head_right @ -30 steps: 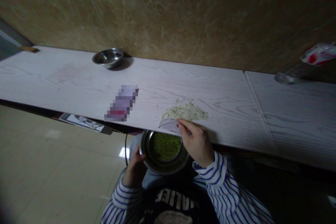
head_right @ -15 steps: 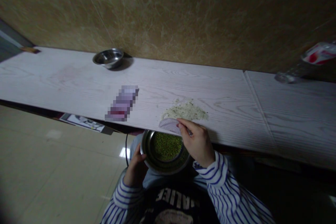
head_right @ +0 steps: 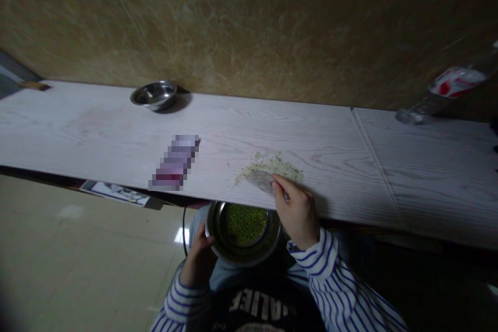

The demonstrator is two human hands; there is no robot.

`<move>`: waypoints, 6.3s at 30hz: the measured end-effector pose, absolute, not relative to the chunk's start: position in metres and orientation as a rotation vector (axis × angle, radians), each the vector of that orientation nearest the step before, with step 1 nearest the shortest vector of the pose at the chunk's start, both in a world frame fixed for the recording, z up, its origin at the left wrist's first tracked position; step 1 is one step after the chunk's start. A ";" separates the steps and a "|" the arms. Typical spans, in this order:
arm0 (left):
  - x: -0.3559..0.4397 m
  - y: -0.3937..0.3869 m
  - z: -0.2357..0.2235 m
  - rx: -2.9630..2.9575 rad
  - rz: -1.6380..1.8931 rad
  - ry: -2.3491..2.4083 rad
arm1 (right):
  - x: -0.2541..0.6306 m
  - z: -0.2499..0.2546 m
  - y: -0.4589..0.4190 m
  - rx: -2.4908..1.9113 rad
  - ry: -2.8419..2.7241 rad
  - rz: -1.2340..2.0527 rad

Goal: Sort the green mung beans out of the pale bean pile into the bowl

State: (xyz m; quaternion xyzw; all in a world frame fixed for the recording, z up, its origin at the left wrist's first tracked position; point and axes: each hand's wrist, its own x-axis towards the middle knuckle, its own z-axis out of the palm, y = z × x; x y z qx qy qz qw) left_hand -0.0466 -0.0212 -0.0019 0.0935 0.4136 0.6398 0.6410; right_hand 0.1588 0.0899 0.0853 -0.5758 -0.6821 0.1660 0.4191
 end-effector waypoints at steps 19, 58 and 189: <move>-0.032 -0.021 -0.014 0.230 1.386 0.946 | 0.251 0.075 0.169 -1.516 -1.357 0.568; -0.028 -0.020 -0.011 0.265 1.369 0.924 | 0.208 0.098 0.149 -1.363 -1.604 0.676; -0.033 -0.023 -0.015 0.141 1.359 0.979 | 0.212 0.085 0.135 -1.246 -1.869 0.324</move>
